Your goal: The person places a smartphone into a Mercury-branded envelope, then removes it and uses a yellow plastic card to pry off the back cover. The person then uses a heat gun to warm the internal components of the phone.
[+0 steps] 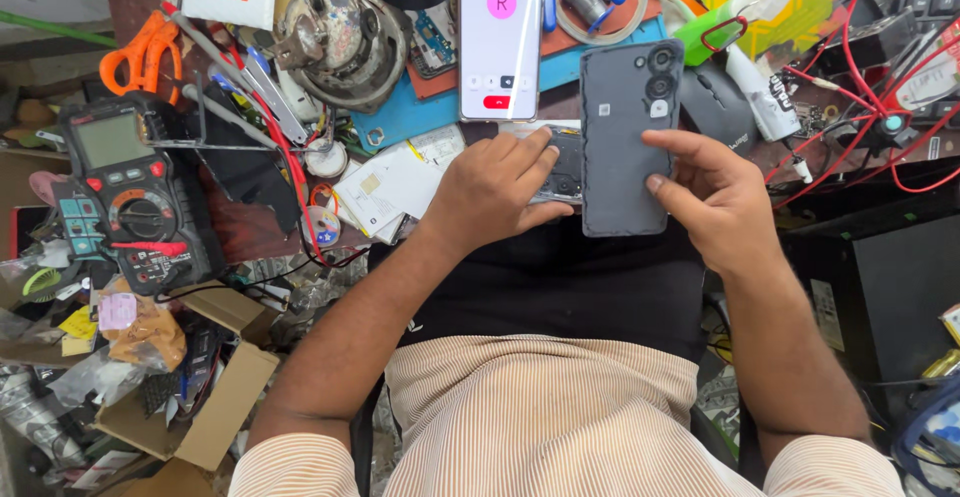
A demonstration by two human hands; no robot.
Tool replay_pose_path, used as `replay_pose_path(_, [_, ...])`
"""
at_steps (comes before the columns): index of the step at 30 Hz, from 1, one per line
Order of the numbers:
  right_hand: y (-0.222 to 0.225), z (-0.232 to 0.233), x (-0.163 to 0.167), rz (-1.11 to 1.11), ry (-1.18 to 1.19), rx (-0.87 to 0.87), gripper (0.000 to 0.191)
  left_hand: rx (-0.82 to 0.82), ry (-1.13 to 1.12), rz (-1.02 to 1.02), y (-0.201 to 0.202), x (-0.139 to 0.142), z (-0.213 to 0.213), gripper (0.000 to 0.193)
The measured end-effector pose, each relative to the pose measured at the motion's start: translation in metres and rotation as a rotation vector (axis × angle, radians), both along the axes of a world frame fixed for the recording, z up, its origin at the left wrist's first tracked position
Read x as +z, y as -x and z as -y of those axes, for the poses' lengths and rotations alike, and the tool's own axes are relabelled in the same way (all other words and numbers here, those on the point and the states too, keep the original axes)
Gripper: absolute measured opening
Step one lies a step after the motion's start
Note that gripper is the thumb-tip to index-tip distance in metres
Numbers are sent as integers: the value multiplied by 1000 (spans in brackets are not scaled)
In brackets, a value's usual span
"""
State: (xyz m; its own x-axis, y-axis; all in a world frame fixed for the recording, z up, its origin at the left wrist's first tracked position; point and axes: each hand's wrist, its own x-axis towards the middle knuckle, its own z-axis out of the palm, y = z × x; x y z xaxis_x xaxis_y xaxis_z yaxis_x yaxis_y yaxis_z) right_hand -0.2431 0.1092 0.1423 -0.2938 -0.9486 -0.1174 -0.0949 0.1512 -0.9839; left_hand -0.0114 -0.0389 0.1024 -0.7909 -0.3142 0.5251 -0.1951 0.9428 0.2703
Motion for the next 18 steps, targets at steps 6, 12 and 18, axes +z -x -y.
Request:
replay_pose_path(6, [-6, 15, 3, -153, 213, -148, 60, -14, 6, -24, 0, 1, 1, 64])
replay_pose_path(12, [23, 111, 0, -265, 487, -249, 63, -5, -4, 7, 1, -2, -1, 62])
replay_pose_path(18, [23, 166, 7, -937, 396, -277, 17, 4, 9, -1, 1, 1, -1, 61])
